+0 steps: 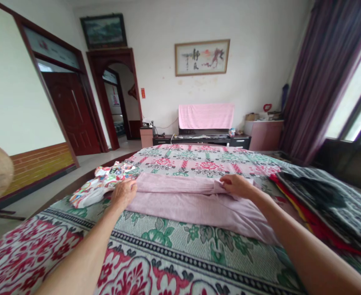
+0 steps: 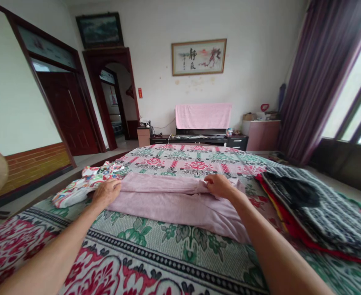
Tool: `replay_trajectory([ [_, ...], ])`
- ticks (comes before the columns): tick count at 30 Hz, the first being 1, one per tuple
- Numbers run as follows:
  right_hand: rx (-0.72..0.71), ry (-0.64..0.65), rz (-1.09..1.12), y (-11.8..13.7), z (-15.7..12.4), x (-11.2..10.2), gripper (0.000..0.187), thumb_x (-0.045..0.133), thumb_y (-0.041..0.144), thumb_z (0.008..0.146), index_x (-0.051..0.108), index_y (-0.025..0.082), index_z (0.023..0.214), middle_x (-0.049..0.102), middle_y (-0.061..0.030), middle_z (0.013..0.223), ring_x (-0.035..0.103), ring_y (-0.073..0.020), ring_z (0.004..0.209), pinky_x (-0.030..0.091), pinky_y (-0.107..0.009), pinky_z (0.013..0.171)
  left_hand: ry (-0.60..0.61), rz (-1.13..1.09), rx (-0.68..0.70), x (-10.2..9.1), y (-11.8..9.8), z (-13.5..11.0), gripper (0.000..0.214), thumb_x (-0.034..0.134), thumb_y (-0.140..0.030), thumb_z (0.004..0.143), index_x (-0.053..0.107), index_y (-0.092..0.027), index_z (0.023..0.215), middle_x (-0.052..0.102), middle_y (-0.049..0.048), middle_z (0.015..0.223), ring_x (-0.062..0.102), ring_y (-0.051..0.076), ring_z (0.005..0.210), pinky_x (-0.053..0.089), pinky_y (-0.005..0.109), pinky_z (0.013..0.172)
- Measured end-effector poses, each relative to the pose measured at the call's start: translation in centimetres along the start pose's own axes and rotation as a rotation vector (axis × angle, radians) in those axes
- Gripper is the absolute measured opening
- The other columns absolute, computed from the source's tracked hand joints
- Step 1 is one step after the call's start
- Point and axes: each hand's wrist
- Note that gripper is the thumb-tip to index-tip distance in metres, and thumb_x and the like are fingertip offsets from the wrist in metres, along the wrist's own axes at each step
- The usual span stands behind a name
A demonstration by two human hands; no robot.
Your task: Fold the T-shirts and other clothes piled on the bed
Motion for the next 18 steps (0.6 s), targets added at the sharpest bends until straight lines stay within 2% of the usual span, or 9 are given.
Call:
replay_trajectory([
  [4,0.030,-0.049,0.089,0.2,-0.3,-2.2,0.031,0.050,0.014,0.072,0.072,0.015,0.093,0.070,-0.0042,0.075,0.061,-0.0146,0.069,0.042,-0.022,0.061,0.074,0.017,-0.031,0.9,0.2,0.0,0.035,0.041,-0.030,0.086,0.072,-0.021,0.100,0.072,0.0073,0.100,0.064,0.023,0.097,0.046,0.030,0.086],
  [6,0.003,0.058,0.176,0.3,-0.9,-4.1,0.030,0.054,0.016,0.070,0.071,0.014,0.095,0.070,-0.0040,0.075,0.062,-0.0144,0.069,0.044,-0.022,0.062,0.067,0.019,-0.038,1.2,0.4,-0.1,0.036,0.040,-0.031,0.086,0.071,-0.021,0.101,0.072,0.0073,0.099,0.064,0.023,0.097,0.046,0.030,0.085],
  [9,0.002,0.337,0.438,0.4,-2.0,-6.7,0.034,0.061,0.025,0.070,0.068,0.016,0.102,0.070,-0.0032,0.078,0.063,-0.0135,0.068,0.048,-0.022,0.063,0.074,0.020,-0.030,1.3,0.7,-0.1,0.037,0.039,-0.032,0.086,0.070,-0.022,0.102,0.072,0.0068,0.101,0.064,0.023,0.098,0.046,0.030,0.087],
  [11,0.037,0.400,0.579,0.1,-2.5,-7.7,0.036,0.063,0.033,0.072,0.067,0.017,0.104,0.070,-0.0036,0.079,0.063,-0.0120,0.065,0.050,-0.022,0.062,0.059,0.016,-0.016,1.1,0.7,0.1,0.037,0.040,-0.031,0.085,0.070,-0.020,0.104,0.070,0.0076,0.106,0.063,0.023,0.101,0.045,0.030,0.090],
  [12,0.064,0.368,0.608,-0.1,-2.6,-7.8,0.036,0.063,0.037,0.074,0.066,0.017,0.103,0.069,-0.0040,0.079,0.062,-0.0112,0.064,0.050,-0.022,0.061,0.032,0.010,-0.001,0.9,0.6,0.2,0.037,0.041,-0.030,0.084,0.070,-0.019,0.104,0.069,0.0084,0.110,0.062,0.024,0.103,0.045,0.031,0.092],
  [15,0.174,0.198,0.459,-0.9,-2.4,-7.1,0.035,0.057,0.045,0.079,0.068,0.015,0.093,0.067,-0.0057,0.075,0.061,-0.0114,0.061,0.046,-0.021,0.054,-0.101,-0.044,0.083,0.0,-1.2,0.3,0.035,0.043,-0.026,0.081,0.070,-0.016,0.102,0.066,0.0106,0.117,0.060,0.024,0.108,0.044,0.033,0.097],
  [16,0.205,0.171,0.357,-1.1,-2.2,-6.5,0.035,0.058,0.046,0.079,0.069,0.014,0.089,0.067,-0.0065,0.075,0.061,-0.0125,0.062,0.045,-0.021,0.052,-0.143,-0.079,0.126,-0.3,-2.3,0.2,0.035,0.043,-0.025,0.081,0.070,-0.016,0.100,0.065,0.0106,0.117,0.059,0.024,0.109,0.043,0.034,0.098],
  [18,0.210,0.197,0.174,-1.0,-1.9,-5.3,0.034,0.064,0.045,0.074,0.070,0.015,0.088,0.069,-0.0075,0.079,0.061,-0.0143,0.066,0.042,-0.021,0.053,-0.196,-0.172,0.237,-0.9,-5.6,-0.3,0.034,0.042,-0.023,0.082,0.070,-0.017,0.099,0.067,0.0087,0.114,0.060,0.022,0.107,0.044,0.033,0.099],
])
Point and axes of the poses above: each hand's wrist, its own z-axis towards the middle knuckle, its own x-axis out of the palm, y = z × x
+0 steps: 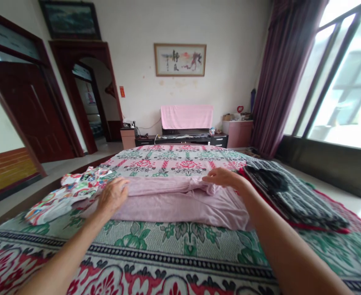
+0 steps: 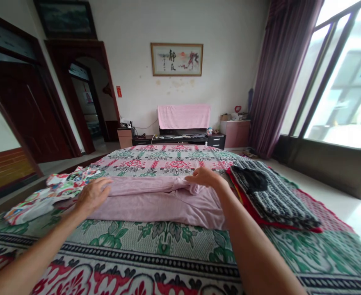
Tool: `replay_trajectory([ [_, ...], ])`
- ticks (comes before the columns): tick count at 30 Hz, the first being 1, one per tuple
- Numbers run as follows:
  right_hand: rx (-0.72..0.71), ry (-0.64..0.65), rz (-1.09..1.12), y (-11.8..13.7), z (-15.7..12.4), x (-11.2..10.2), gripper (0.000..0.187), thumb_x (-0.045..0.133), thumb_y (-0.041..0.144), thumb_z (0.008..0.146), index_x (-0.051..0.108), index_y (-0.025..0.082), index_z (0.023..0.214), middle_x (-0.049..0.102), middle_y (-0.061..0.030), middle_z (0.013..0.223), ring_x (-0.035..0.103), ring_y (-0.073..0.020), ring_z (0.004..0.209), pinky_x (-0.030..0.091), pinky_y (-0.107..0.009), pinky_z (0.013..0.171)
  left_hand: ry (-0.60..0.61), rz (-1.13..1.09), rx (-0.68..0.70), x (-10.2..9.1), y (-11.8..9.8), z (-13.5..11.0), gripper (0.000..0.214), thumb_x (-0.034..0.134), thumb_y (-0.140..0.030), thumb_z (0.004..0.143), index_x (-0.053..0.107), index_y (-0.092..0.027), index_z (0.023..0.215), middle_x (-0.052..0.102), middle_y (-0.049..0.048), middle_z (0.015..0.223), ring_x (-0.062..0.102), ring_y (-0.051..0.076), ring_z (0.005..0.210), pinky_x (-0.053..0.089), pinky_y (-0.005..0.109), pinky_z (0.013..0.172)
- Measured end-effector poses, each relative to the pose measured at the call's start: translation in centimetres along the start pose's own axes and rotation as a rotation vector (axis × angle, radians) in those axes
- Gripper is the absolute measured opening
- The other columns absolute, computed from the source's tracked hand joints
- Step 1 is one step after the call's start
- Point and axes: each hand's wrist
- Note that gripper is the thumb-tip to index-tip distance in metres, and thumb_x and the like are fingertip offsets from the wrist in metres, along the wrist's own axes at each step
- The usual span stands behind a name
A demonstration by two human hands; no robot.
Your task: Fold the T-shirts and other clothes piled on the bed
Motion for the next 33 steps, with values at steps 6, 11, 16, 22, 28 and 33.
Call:
replay_trajectory([
  [6,-0.067,-0.010,-0.161,0.9,0.7,2.4,0.019,0.064,0.019,0.070,0.072,0.015,0.086,0.071,-0.0066,0.077,0.059,-0.0141,0.068,0.037,-0.021,0.055,0.120,-0.267,0.326,1.7,-12.0,0.1,0.032,0.045,-0.014,0.081,0.070,-0.017,0.102,0.068,0.0080,0.111,0.061,0.019,0.105,0.046,0.031,0.097],
  [11,-0.117,-0.159,-0.023,0.5,0.6,0.6,0.029,0.049,0.004,0.068,0.074,0.014,0.081,0.071,-0.0033,0.072,0.059,-0.0123,0.069,0.038,-0.018,0.056,0.223,-0.351,0.255,3.3,-16.3,0.4,0.035,0.047,-0.013,0.080,0.067,-0.017,0.109,0.069,0.0083,0.110,0.062,0.019,0.104,0.045,0.028,0.095],
  [16,-0.173,-0.092,0.177,-0.3,0.2,-0.9,0.038,0.045,0.005,0.065,0.075,0.015,0.086,0.072,-0.0015,0.074,0.059,-0.0112,0.063,0.039,-0.017,0.052,0.362,-0.306,0.106,3.6,-17.6,1.1,0.027,0.048,-0.035,0.085,0.070,-0.019,0.088,0.071,0.0068,0.086,0.063,0.020,0.085,0.043,0.027,0.075],
  [22,-0.222,-0.084,0.212,-0.8,-0.3,-1.5,0.043,0.045,0.005,0.062,0.076,0.017,0.088,0.071,0.0012,0.070,0.055,-0.0100,0.058,0.038,-0.017,0.050,0.435,-0.365,-0.022,3.7,-20.4,3.7,0.047,0.039,-0.048,0.089,0.064,-0.018,0.063,0.065,0.0060,0.068,0.059,0.018,0.072,0.034,0.025,0.060],
  [28,-0.203,-0.113,0.157,-1.1,-0.9,-2.6,0.042,0.045,0.005,0.064,0.075,0.015,0.092,0.070,0.0006,0.071,0.055,-0.0110,0.061,0.039,-0.019,0.052,0.394,-0.756,-0.153,4.8,-22.1,5.1,0.019,0.056,-0.028,0.074,0.069,-0.016,0.083,0.068,-0.0009,0.075,0.061,0.015,0.074,0.040,0.020,0.061],
  [33,-0.173,0.068,0.261,-0.6,-2.5,-3.8,0.028,0.057,0.016,0.073,0.073,0.021,0.095,0.071,0.0006,0.081,0.059,-0.0112,0.069,0.044,-0.018,0.057,0.264,-0.715,-0.042,3.1,-21.2,5.0,0.020,0.054,-0.020,0.072,0.068,-0.017,0.086,0.071,0.0005,0.084,0.062,0.015,0.080,0.046,0.022,0.072],
])
Point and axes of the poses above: each hand's wrist, its own z-axis towards the middle knuckle, its own x-axis out of the palm, y = z × x
